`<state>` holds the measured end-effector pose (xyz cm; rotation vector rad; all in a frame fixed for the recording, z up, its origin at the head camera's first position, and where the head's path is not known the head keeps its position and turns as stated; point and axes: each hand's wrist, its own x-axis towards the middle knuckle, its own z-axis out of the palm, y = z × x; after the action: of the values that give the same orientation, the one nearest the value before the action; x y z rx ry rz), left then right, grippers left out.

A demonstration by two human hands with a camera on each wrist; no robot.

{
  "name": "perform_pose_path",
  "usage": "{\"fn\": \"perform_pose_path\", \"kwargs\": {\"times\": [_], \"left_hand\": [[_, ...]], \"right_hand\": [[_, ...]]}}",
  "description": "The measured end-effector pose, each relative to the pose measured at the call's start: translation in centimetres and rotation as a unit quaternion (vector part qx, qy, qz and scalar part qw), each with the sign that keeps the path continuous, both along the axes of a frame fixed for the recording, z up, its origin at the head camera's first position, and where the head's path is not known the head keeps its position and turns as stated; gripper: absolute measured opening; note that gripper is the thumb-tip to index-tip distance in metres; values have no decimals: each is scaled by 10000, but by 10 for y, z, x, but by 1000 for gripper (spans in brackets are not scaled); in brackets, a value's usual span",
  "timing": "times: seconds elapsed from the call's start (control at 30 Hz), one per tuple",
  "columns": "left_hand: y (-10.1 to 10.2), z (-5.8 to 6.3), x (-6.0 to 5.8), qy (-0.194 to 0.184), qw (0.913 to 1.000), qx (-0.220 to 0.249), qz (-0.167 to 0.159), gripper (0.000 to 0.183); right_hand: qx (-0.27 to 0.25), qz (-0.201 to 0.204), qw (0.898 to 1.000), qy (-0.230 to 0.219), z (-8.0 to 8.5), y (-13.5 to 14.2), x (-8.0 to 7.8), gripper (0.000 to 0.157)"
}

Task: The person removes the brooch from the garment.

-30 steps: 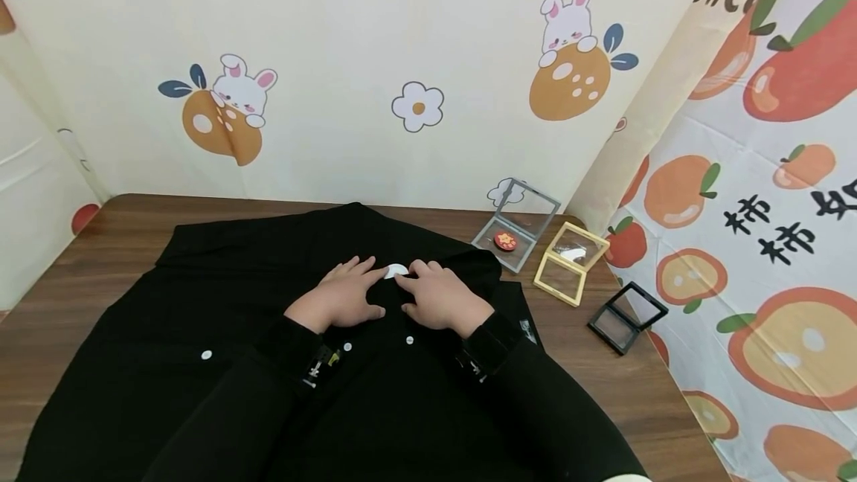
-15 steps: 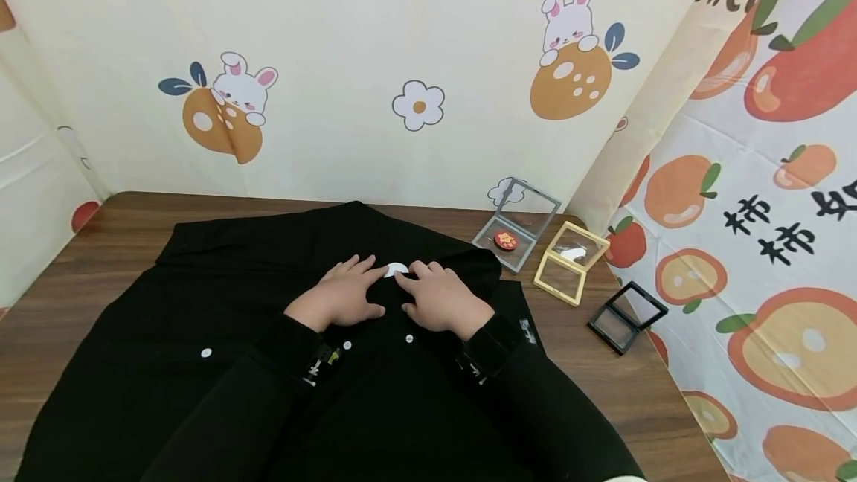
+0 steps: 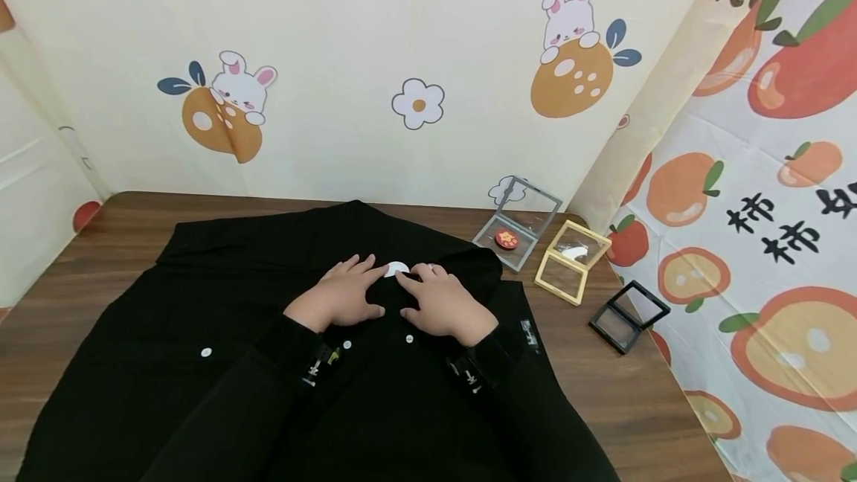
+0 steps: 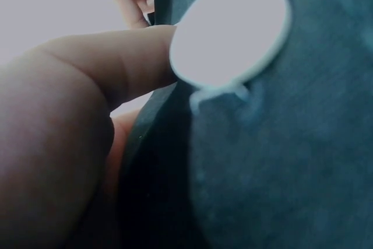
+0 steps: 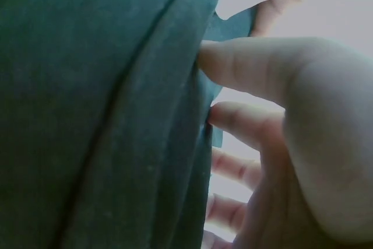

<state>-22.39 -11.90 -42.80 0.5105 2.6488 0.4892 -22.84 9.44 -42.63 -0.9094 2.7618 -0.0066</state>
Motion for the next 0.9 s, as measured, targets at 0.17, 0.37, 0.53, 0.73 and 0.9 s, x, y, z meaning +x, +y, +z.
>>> {"fn": "perform_pose_path", "kwargs": {"times": [0.17, 0.37, 0.53, 0.73, 0.9], "left_hand": [[-1, -1, -1, 0, 10000, -42, -15, 77], [4, -3, -5, -29, 9997, -248, -59, 79], [9, 3, -12, 138, 9986, -465, -197, 74], [12, 9, -31, 793, 9968, -104, -86, 37], [13, 5, -49, 538, 9966, 500, 361, 19]], "right_hand": [[-95, 53, 9999, -8, 0, 1, -1, 66], [-173, 0, 9998, -85, -1, 6, -3, 67], [-207, 7, 9997, -85, -2, 9, -3, 67], [-234, 42, 9997, -99, 0, 7, -1, 66], [-163, 95, 9998, -30, 0, 4, 0, 66]]}}
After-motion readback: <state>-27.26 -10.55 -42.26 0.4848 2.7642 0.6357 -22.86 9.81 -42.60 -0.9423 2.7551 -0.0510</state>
